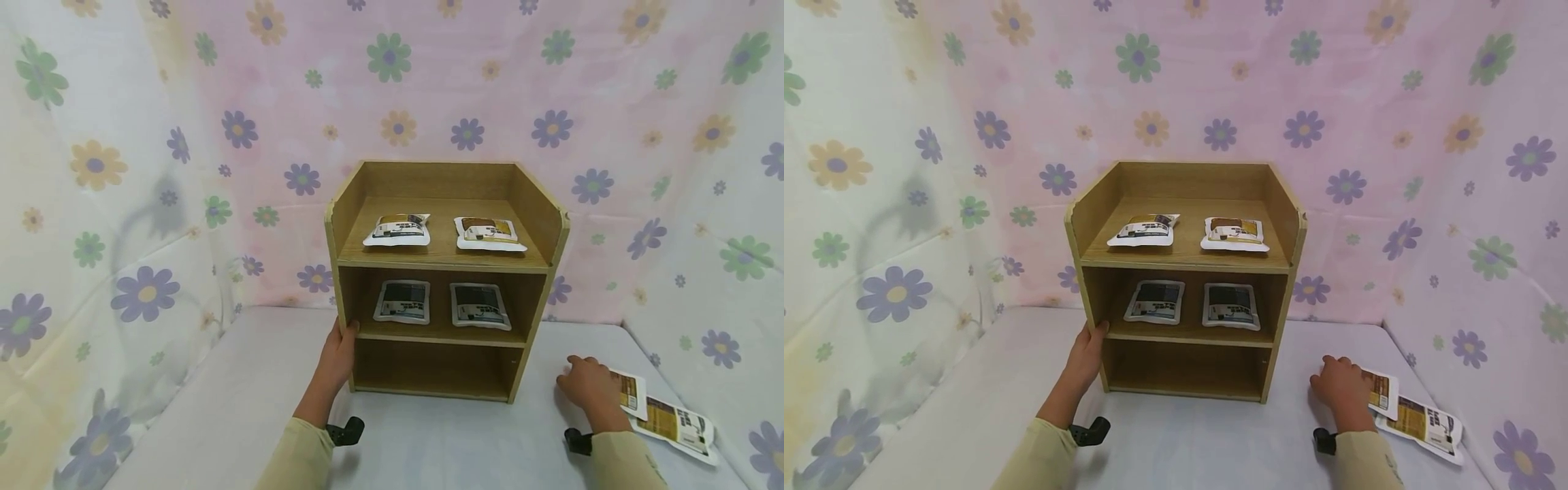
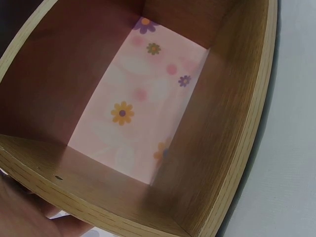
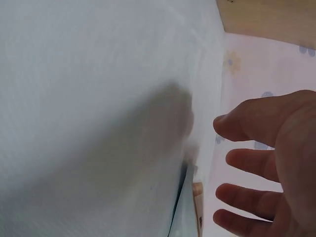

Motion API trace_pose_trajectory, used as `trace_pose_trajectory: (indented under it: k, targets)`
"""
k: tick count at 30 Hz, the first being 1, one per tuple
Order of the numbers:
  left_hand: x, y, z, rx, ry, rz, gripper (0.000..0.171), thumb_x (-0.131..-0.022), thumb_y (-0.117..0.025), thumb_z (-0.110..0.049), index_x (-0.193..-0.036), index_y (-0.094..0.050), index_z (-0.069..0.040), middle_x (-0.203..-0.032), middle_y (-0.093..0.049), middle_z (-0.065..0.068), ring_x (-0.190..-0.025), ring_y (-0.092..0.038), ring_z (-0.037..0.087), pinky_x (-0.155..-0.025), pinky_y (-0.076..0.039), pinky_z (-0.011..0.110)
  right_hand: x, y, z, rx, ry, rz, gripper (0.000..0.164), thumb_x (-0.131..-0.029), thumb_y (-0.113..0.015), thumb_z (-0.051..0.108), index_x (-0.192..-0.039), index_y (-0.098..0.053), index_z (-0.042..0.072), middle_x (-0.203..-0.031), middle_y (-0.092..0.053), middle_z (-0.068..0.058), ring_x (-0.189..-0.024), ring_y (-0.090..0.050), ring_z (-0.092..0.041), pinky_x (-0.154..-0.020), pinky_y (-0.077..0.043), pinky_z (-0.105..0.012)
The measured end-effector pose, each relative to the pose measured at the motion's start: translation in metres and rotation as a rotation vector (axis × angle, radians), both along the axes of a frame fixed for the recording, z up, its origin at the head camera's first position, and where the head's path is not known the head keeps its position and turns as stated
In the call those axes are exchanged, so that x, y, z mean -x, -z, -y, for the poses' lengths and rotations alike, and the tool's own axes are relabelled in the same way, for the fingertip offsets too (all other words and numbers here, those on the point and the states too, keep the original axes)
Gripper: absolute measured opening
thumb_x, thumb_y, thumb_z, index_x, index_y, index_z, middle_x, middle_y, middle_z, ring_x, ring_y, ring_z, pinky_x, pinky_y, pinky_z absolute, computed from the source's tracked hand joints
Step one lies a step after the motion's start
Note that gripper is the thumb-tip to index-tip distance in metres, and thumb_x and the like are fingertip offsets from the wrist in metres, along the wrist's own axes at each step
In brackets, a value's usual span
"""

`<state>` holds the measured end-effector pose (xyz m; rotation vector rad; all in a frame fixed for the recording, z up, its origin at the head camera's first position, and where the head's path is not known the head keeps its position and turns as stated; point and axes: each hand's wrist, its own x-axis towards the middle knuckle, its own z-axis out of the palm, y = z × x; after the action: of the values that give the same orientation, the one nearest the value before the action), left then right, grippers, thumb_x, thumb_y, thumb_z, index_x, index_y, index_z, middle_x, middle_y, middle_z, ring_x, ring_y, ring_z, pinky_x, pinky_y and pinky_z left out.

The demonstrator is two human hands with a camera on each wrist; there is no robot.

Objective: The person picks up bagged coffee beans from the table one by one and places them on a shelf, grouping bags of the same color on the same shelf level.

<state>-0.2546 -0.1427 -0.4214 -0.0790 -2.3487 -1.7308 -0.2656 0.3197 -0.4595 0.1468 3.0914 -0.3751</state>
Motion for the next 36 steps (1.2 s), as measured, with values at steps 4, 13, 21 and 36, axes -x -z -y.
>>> trace_pose_trajectory:
  k: [4, 13, 21, 36]
  targets:
    - [0.0, 0.0002, 0.0, 0.004, 0.003, 0.005, 0.058, -0.104, -0.031, -0.04, -0.153, -0.025, -0.01, -0.149, -0.04, 0.023, -0.132, -0.045, 0.041, -0.108, -0.034, 0.06, 0.0001, 0.0004, -0.0032, -0.005, 0.017, 0.048, 0.057, -0.087, -0.06, 0.027, -0.129, -0.05, -0.01, -0.117, -0.053, -0.036, -0.109, -0.047, -0.057, -0.091, -0.033, -0.074]
    - [0.0015, 0.0021, 0.0007, 0.022, 0.014, -0.015, 0.057, -0.104, -0.03, -0.04, -0.152, -0.025, -0.01, -0.149, -0.039, 0.023, -0.135, -0.041, 0.041, -0.109, -0.032, 0.061, 0.0007, -0.0019, -0.0025, -0.037, 0.082, 0.133, 0.058, -0.087, -0.061, 0.032, -0.124, -0.052, -0.011, -0.11, -0.054, -0.035, -0.104, -0.047, -0.056, -0.092, -0.032, -0.073]
    - [0.0017, 0.003, 0.0009, 0.022, 0.015, -0.026, 0.056, -0.104, -0.03, -0.04, -0.153, -0.025, -0.011, -0.15, -0.038, 0.022, -0.136, -0.039, 0.041, -0.11, -0.031, 0.061, 0.0028, -0.0015, -0.0065, -0.017, 0.057, 0.135, 0.05, -0.09, -0.062, 0.028, -0.118, -0.055, -0.013, -0.101, -0.059, -0.031, -0.094, -0.053, -0.05, -0.085, -0.038, -0.071]
    - [-0.0006, 0.002, -0.0003, 0.024, 0.01, -0.021, 0.057, -0.105, -0.03, -0.039, -0.153, -0.024, -0.01, -0.15, -0.038, 0.023, -0.136, -0.039, 0.041, -0.11, -0.03, 0.061, -0.0062, -0.0053, -0.0049, 0.007, -0.021, 0.096, 0.024, -0.084, -0.06, 0.01, -0.096, -0.06, -0.011, -0.079, -0.064, -0.02, -0.066, -0.058, -0.028, -0.058, -0.049, -0.046]
